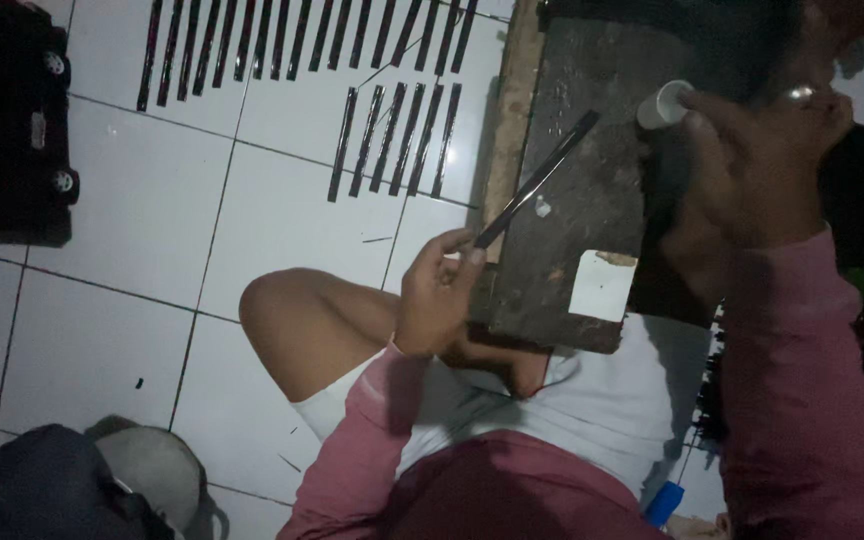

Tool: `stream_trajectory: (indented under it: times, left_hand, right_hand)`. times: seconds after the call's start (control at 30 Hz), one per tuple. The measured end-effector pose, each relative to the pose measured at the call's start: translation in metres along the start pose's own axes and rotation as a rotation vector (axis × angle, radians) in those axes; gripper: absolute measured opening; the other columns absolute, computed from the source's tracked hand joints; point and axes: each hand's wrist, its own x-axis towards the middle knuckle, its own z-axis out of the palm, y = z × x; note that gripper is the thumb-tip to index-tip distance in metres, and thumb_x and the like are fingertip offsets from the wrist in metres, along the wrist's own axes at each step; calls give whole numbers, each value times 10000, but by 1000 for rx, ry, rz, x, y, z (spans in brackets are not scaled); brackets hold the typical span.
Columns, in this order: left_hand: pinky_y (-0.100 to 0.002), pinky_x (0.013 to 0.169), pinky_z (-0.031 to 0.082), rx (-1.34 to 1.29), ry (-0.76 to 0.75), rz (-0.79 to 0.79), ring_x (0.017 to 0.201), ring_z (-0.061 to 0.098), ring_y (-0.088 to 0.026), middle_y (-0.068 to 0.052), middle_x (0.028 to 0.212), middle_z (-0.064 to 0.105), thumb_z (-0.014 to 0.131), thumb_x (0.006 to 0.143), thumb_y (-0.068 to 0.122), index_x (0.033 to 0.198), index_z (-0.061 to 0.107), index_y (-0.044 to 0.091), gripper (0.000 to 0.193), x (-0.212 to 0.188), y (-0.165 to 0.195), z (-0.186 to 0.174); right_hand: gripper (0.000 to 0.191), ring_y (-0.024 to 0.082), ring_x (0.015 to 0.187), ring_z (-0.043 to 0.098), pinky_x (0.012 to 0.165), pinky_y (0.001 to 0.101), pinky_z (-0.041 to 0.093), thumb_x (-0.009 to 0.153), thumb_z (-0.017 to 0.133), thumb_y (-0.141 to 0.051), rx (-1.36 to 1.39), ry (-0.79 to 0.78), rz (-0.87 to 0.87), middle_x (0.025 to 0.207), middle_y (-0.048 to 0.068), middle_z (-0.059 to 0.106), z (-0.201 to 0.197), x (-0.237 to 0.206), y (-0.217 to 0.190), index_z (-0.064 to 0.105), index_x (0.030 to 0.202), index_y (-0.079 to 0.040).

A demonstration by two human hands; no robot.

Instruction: The person sits on the floor and repeatedly rubs a white substance from a small cup onto long metal rods using a cloth. The person handles the rods one at a time, polishing them on a wooden board and placing them in a row on the floor.

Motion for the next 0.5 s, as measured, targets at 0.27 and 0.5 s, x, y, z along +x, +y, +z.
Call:
stream_trajectory:
  times: [0.27,0.5]
  left_hand:
    - [-202,671,502,-109,-40,-100,780,618,-56,-27,901,708,709,977,169,1185,679,-28,288,8,6,4]
    - [-232,646,490,-187,-13,-172,738,595,-84,-55,878,704,709,971,144,1127,711,-44,244,5,12,16]
  right_hand:
    - [287,481,1520,327,1181,568,215,1149,577,-289,-512,186,-312,1759,242,269,8,15,8,826,1238,-176]
    - [273,338,1369,400,1154,509,280,1151,548,-341,-291,20,-143,1481,175,489,18,20,40,693,1313,-176]
